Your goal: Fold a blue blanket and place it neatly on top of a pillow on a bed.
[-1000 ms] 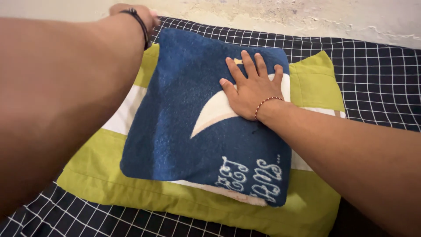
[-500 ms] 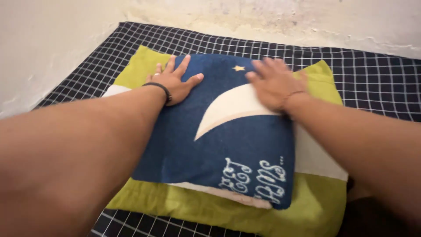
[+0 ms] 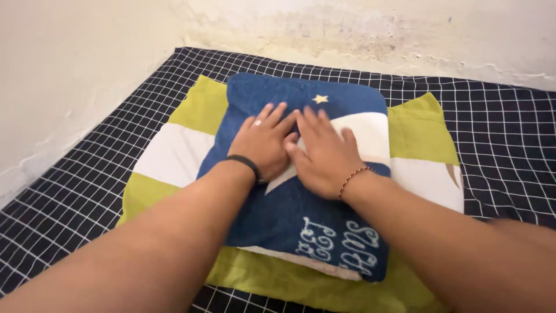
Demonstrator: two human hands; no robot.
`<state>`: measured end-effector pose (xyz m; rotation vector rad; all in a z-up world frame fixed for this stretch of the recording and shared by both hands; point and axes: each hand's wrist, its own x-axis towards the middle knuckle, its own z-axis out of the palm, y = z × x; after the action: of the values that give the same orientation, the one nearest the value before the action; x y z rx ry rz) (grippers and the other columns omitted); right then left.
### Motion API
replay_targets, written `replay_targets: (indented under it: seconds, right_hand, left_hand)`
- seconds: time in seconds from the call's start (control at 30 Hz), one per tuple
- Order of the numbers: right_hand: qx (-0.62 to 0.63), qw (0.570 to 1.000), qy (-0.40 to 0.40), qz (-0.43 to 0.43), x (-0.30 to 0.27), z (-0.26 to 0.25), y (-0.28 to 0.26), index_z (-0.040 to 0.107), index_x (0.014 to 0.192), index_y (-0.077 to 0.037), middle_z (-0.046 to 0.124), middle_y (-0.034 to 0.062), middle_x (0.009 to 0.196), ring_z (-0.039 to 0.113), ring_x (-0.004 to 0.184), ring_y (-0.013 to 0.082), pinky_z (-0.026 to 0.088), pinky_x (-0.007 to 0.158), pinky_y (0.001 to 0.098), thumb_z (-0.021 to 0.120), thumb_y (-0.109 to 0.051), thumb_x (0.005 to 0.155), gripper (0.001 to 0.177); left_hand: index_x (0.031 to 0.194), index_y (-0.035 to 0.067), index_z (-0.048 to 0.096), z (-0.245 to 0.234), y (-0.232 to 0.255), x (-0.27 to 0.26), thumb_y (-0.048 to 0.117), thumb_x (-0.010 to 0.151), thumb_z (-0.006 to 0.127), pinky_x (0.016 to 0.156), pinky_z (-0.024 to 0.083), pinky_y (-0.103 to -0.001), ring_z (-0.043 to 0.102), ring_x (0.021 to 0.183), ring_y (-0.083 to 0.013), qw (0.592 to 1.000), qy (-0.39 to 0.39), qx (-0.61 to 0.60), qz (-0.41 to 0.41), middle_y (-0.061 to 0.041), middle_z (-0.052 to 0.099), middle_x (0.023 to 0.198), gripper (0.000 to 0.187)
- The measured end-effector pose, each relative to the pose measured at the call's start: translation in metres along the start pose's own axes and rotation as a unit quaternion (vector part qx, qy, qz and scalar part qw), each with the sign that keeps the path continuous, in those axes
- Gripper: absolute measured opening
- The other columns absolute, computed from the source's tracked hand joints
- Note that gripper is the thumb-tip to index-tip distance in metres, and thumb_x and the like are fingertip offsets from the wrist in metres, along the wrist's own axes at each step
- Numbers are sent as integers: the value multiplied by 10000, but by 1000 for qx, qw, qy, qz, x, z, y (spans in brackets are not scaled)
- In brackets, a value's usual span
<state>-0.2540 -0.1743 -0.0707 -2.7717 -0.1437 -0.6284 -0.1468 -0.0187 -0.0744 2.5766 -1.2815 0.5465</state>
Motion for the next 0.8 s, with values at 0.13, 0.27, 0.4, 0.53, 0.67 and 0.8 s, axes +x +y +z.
replay_targets:
  seconds: [0.13,0.27,0.4,0.53,0.67,0.8]
  right_hand:
    - [-72,980,-162,96,-11,-26,-9,302,1574,-189,195,-14,1693,141,1559,201,112,1204,645,382,-507,989,670]
    - [-74,964,-188,172,-17,-47,10,269,1577,-319,111,-86,1693,46,1564,183,34,1189,665,304,-566,983,644]
    - [-76,944,-214,238,-10,-52,23,220,1589,-373,50,-96,1709,8,1573,218,26,1180,710,312,-585,967,664]
    - [-61,944,-172,274,14,-39,26,288,1595,-315,53,-8,1738,-14,1599,296,39,1172,736,341,-587,993,662]
    - [-36,971,-141,192,25,-24,28,253,1608,-297,68,28,1728,31,1581,314,99,1167,712,356,-638,951,747]
    - [-65,962,-184,193,16,-25,31,190,1613,-343,40,-46,1722,16,1590,223,53,1164,728,310,-665,938,757]
  left_hand:
    - [1580,257,291,-33,-6,-9,596,967,419,1198,213,-523,197,1534,-315,988,-98,4,-116,-104,226,1669,712]
    - [1580,341,296,-53,-35,-17,781,912,347,1229,157,-566,121,1559,-349,891,-210,-11,-401,-79,147,1695,801]
    - [1273,131,736,-39,-73,-33,358,893,638,1049,529,-491,644,1275,-392,834,-48,-39,-548,-198,683,1377,453]
    - [1090,85,759,-54,-44,-38,532,921,735,969,520,-456,671,1112,-376,848,55,-90,-520,-216,722,1159,479]
    - [935,137,805,-56,-36,-43,404,802,780,972,539,-413,722,1049,-321,811,47,-172,-557,-135,773,1069,299]
    - [842,144,791,-59,-37,-59,328,785,766,941,543,-422,708,1019,-344,784,86,-193,-584,-144,765,1026,195]
